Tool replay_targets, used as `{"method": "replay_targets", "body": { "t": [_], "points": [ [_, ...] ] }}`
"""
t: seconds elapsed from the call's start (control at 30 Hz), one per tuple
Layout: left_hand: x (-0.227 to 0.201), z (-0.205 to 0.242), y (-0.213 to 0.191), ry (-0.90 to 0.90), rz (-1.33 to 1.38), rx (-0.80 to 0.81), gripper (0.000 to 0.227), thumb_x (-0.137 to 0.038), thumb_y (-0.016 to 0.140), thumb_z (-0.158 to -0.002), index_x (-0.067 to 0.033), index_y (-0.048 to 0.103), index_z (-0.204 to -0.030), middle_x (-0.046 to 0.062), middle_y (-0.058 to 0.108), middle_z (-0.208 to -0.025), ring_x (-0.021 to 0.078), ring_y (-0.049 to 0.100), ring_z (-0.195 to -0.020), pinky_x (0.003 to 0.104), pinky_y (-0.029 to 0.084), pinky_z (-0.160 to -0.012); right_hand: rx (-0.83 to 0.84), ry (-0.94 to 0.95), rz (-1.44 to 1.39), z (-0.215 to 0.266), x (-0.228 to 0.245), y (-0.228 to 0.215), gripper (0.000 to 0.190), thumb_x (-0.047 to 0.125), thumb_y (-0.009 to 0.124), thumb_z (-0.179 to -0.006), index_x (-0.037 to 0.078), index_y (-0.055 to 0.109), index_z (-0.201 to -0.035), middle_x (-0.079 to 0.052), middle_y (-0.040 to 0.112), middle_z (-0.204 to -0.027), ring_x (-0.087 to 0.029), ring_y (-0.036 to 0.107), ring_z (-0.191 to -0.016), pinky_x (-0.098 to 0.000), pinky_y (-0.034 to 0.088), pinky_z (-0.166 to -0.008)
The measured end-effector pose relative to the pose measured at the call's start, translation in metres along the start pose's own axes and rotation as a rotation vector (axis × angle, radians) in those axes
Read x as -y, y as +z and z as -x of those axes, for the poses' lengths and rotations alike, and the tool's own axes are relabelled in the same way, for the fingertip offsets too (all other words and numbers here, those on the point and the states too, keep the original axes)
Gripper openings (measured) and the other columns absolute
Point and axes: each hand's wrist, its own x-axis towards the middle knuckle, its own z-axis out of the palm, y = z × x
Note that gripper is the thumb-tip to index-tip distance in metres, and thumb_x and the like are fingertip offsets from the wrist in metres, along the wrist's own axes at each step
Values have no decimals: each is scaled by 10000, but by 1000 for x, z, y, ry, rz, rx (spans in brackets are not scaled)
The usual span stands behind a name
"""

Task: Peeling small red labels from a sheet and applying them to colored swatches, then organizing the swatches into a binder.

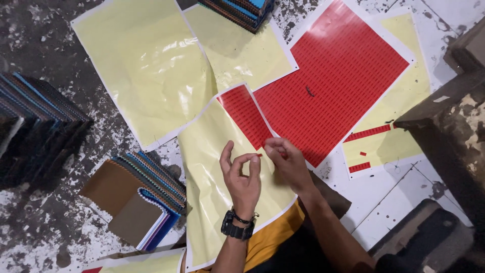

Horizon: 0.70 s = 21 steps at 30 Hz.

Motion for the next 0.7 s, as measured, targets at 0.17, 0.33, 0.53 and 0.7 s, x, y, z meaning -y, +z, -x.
{"method": "replay_targets", "body": {
  "t": [0.17, 0.33, 0.53, 0.7],
  "points": [
    [-10, -1, -1, -13, 59, -52, 113, -96, 697, -912, -26, 724, -997, 213, 438, -1442, 460, 389, -1446, 555, 403, -1137, -159, -502, 522, -21, -41, 7, 291, 136, 916, -721, 118, 794, -985, -39, 709, -780, -175, 717, -712, -277, 582, -627],
    [-7, 1, -1, 44, 45, -87, 134, -59, 714, -898, -14, 716, -1024, 199, 569, -1262, 492, 386, -1441, 545, 423, -1127, -186, -529, 552, -14, -21, 14, 264, 109, 911, -693, 102, 815, -939, -43, 721, -722, -169, 725, -680, -266, 582, -588],
    [-12, 0, -2, 43, 88, -78, 319, -8, 687, -879, 7, 625, -1191, 216, 663, -1199, 492, 337, -1462, 562, 365, -1157, -212, -414, 439, -9, -18, 14, 212, 125, 906, -709, 190, 823, -893, -19, 722, -706, -171, 727, -724, -289, 579, -663],
    [-24, -2, 0, -11, 166, -40, 508, -26, 720, -874, 20, 524, -1340, 177, 733, -982, 480, 333, -1476, 599, 279, -1176, 147, -204, -71, -7, -33, -1, 261, 63, 820, -760, 54, 794, -1019, -117, 613, -1252, -194, 591, -1135, -369, 475, -1020]
  ]
}}
